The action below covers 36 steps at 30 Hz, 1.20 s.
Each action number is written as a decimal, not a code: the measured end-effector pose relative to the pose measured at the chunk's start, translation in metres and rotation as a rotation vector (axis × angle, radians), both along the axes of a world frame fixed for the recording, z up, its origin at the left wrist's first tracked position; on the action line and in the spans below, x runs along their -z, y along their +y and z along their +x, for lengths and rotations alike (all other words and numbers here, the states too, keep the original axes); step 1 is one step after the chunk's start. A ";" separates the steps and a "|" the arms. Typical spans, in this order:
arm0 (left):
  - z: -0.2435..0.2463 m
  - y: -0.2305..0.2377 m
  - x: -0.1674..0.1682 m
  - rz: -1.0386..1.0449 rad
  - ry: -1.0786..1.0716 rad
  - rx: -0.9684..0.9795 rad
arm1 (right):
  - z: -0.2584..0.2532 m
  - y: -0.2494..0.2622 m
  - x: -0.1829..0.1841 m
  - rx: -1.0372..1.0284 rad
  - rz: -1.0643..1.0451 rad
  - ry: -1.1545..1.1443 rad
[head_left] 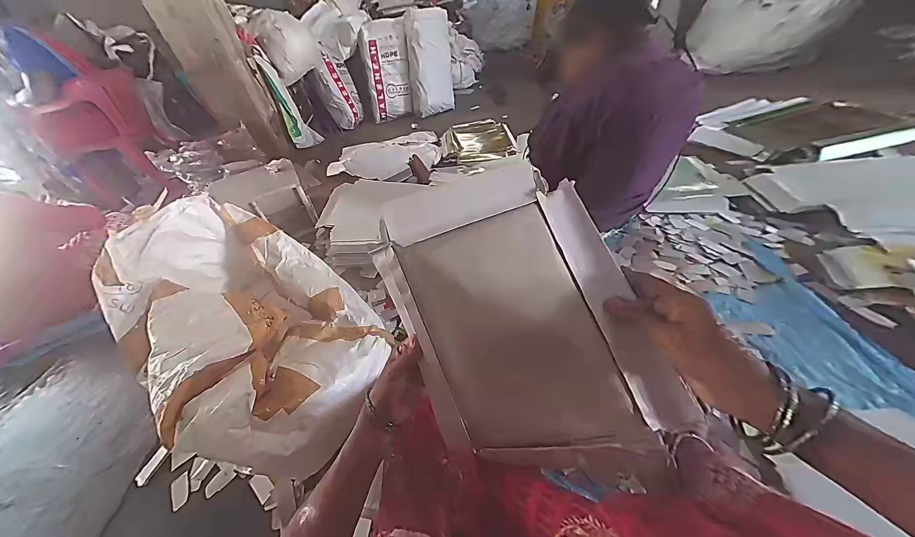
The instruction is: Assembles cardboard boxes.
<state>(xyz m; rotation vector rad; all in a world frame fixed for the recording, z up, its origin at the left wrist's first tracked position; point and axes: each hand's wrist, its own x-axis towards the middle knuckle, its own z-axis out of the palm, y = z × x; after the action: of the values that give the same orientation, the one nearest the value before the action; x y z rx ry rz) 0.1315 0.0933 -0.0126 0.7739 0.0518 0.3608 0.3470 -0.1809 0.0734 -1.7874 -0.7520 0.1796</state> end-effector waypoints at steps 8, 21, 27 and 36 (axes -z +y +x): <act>0.037 -0.019 -0.025 0.100 0.263 -0.335 | -0.004 0.002 -0.002 0.067 -0.002 0.120; 0.052 -0.006 -0.063 0.546 0.262 -0.673 | 0.005 0.021 0.000 0.123 0.014 0.141; 0.044 0.017 -0.062 0.542 0.193 -0.724 | 0.003 0.026 -0.012 0.098 0.052 0.039; 0.018 0.076 -0.055 0.385 0.361 -0.996 | 0.024 -0.007 -0.003 0.264 0.046 0.006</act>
<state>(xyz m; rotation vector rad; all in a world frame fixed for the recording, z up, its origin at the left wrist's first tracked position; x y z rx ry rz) 0.1500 0.1696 0.0421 1.1557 0.7423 1.1934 0.3713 -0.1877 0.0760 -1.8218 -0.5048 -0.0084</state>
